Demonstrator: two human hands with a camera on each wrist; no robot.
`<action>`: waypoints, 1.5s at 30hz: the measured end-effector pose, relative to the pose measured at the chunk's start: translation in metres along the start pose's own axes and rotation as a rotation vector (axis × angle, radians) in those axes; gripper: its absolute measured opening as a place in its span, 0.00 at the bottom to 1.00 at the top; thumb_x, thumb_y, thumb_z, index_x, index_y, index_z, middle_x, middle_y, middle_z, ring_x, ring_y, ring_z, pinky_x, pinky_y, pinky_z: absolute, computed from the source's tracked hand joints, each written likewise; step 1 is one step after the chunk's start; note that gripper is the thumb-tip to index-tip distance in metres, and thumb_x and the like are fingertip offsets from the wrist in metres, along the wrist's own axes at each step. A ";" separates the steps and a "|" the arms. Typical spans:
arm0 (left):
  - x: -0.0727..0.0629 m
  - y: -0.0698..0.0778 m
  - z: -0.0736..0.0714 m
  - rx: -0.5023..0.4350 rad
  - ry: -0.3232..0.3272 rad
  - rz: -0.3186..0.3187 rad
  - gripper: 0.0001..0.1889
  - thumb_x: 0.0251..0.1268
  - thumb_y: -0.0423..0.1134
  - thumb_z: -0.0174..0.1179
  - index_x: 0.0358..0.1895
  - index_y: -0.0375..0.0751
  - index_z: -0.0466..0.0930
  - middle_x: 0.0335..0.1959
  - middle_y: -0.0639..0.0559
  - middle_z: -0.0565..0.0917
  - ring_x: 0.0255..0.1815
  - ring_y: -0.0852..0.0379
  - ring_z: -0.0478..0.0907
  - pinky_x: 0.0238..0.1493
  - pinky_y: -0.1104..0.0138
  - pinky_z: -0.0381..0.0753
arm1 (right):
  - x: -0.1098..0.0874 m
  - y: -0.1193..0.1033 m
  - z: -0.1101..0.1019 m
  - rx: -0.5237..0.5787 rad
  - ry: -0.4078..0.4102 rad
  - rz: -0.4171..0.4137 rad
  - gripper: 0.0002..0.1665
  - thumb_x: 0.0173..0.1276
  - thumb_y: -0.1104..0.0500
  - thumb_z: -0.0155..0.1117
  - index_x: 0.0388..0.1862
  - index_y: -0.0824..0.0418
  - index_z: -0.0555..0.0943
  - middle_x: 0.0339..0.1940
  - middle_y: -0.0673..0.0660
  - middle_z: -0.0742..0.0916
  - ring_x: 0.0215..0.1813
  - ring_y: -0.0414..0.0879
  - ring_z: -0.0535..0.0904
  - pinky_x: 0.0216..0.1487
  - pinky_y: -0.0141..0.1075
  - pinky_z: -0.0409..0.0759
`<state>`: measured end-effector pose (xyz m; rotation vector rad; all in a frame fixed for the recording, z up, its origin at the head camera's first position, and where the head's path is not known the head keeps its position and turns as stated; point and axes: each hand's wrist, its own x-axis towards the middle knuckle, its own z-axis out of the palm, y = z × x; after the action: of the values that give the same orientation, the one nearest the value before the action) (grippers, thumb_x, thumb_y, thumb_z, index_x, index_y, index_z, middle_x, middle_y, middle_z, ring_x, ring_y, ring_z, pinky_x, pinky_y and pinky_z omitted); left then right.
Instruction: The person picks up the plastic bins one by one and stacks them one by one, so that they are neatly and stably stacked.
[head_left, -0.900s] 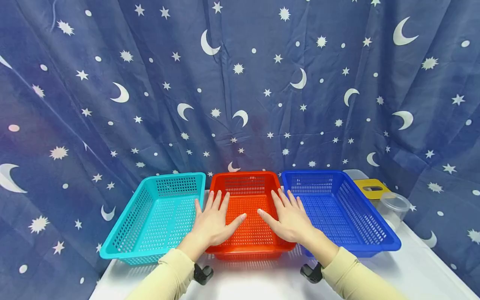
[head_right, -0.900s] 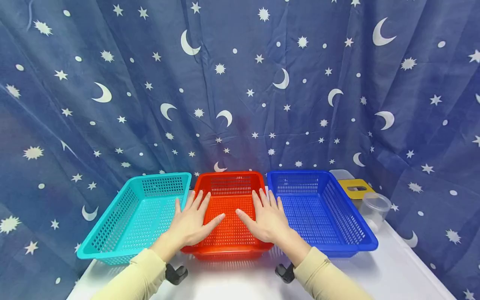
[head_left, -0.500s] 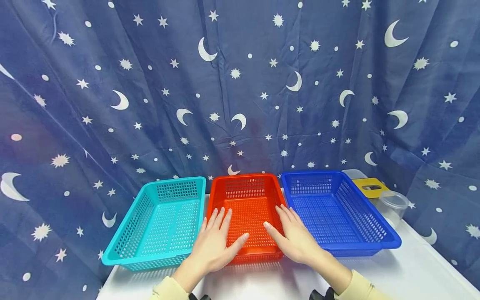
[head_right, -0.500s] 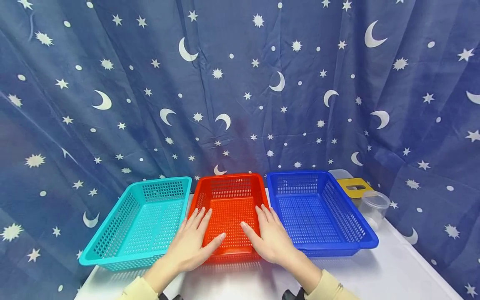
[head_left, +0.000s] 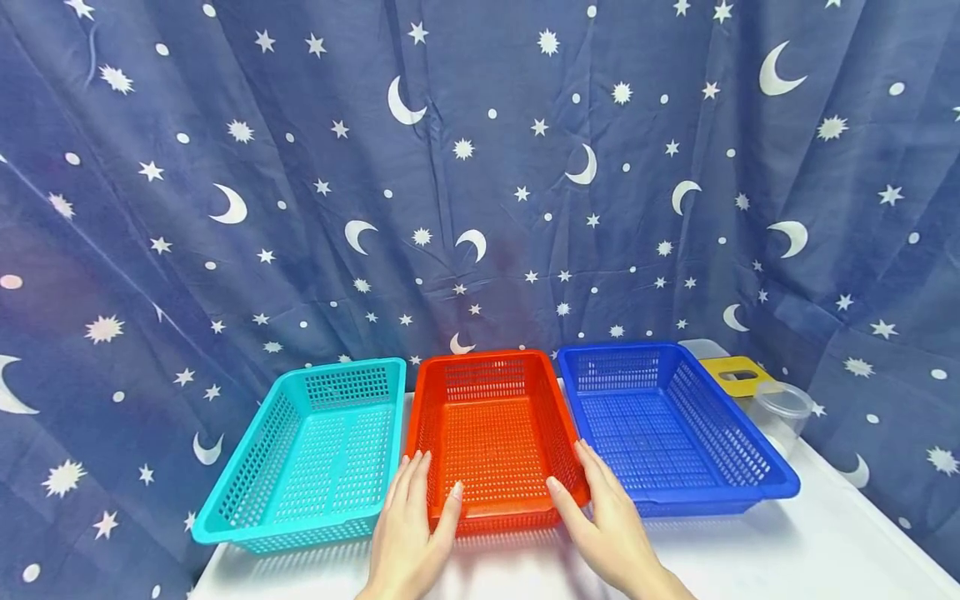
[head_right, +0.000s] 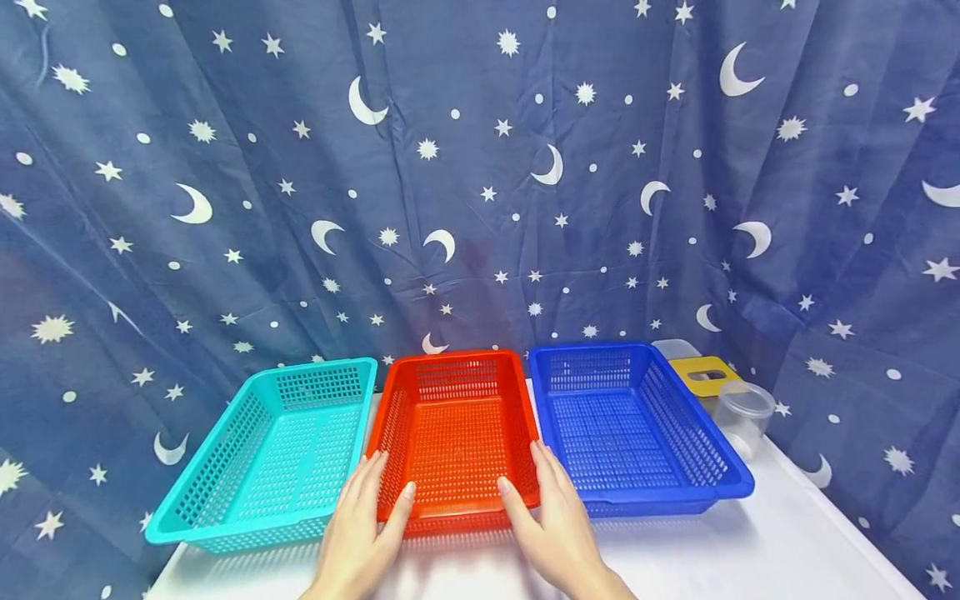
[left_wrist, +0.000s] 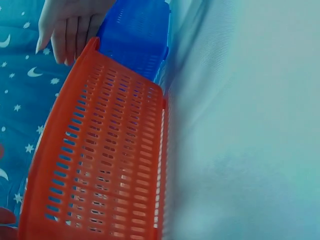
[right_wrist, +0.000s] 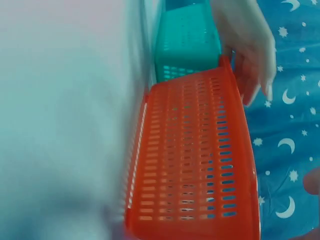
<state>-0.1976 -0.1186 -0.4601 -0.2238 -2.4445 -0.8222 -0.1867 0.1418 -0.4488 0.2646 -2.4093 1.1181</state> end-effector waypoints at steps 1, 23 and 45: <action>-0.002 -0.001 0.001 -0.016 0.019 -0.011 0.36 0.75 0.61 0.56 0.75 0.39 0.69 0.74 0.46 0.71 0.78 0.45 0.60 0.72 0.47 0.65 | -0.002 0.000 0.000 0.004 0.013 0.009 0.43 0.76 0.41 0.62 0.78 0.66 0.65 0.78 0.61 0.70 0.77 0.59 0.64 0.71 0.62 0.63; -0.054 -0.014 0.026 -0.311 0.455 -0.201 0.24 0.58 0.25 0.71 0.60 0.36 0.82 0.59 0.48 0.83 0.58 0.67 0.77 0.52 0.80 0.75 | -0.043 0.000 0.001 0.482 0.332 0.385 0.18 0.73 0.68 0.64 0.59 0.72 0.82 0.55 0.65 0.87 0.51 0.32 0.84 0.52 0.21 0.77; -0.028 -0.015 0.017 -0.696 0.170 -0.651 0.23 0.77 0.49 0.60 0.57 0.31 0.84 0.44 0.42 0.88 0.43 0.60 0.80 0.43 0.75 0.76 | -0.020 0.018 0.035 0.540 0.050 0.584 0.41 0.81 0.37 0.51 0.73 0.71 0.71 0.69 0.70 0.78 0.72 0.64 0.70 0.70 0.52 0.70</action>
<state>-0.1869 -0.1195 -0.4944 0.4055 -1.9810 -1.8709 -0.1873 0.1261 -0.4899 -0.3228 -2.1436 2.0006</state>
